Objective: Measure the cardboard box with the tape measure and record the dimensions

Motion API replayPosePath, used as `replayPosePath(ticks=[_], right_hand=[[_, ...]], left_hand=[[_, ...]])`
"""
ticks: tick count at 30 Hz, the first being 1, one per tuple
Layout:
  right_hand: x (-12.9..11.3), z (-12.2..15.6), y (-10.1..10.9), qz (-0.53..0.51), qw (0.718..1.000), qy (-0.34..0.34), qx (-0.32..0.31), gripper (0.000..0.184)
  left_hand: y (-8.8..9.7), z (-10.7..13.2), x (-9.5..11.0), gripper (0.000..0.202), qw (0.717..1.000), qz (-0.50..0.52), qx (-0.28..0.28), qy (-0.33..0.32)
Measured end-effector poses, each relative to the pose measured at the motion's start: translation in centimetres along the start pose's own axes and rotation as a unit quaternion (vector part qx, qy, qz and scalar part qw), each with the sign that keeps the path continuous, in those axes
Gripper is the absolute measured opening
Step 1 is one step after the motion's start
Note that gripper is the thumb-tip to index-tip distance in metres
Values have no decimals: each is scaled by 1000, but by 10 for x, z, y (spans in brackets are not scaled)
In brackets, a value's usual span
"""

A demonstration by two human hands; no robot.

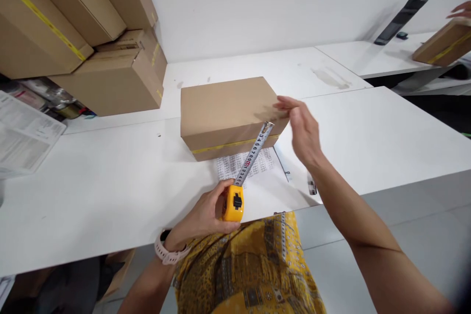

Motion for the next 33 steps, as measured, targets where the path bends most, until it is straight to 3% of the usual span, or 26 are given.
replayPosePath(ticks=[5,10,16,19,21,23,25,27,30,33], right_hand=[[-28,9,15,-89,993,-47,-60,36],[-29,46,13,-181,975,-112,-57,25],[-40,113,-25,-173,973,-133,-79,15],[-50,128,-48,-104,984,-73,-122,15],[-49,131,-51,-42,992,-17,-118,15],[-34,130,-40,17,997,-29,-71,15],[-4,129,-16,82,989,-124,0,16],[28,131,12,171,955,-239,51,21],[64,136,37,273,899,-342,-5,39],[81,137,42,306,879,-353,-92,51]], left_hand=[[-2,0,9,81,996,-86,-2,9],[-8,12,13,92,993,-116,6,12],[-20,29,9,103,998,-35,40,18],[-25,29,10,103,998,-34,51,0],[-22,30,11,101,997,-47,66,-9],[-12,34,12,98,992,-75,104,-14],[5,41,13,94,981,-114,158,-17],[26,48,13,91,962,-165,218,-4],[55,55,8,87,913,-269,297,77],[74,54,3,81,852,-367,333,170]])
Point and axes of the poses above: each hand's wrist, its own z-axis away from the middle knuckle, its own y-axis out of the back of the hand, x = y × z, the point moved 5 cm from there along -z, towards the middle knuckle, and after that the axes turned 6 degrees about -x, right-handed, at the moved point
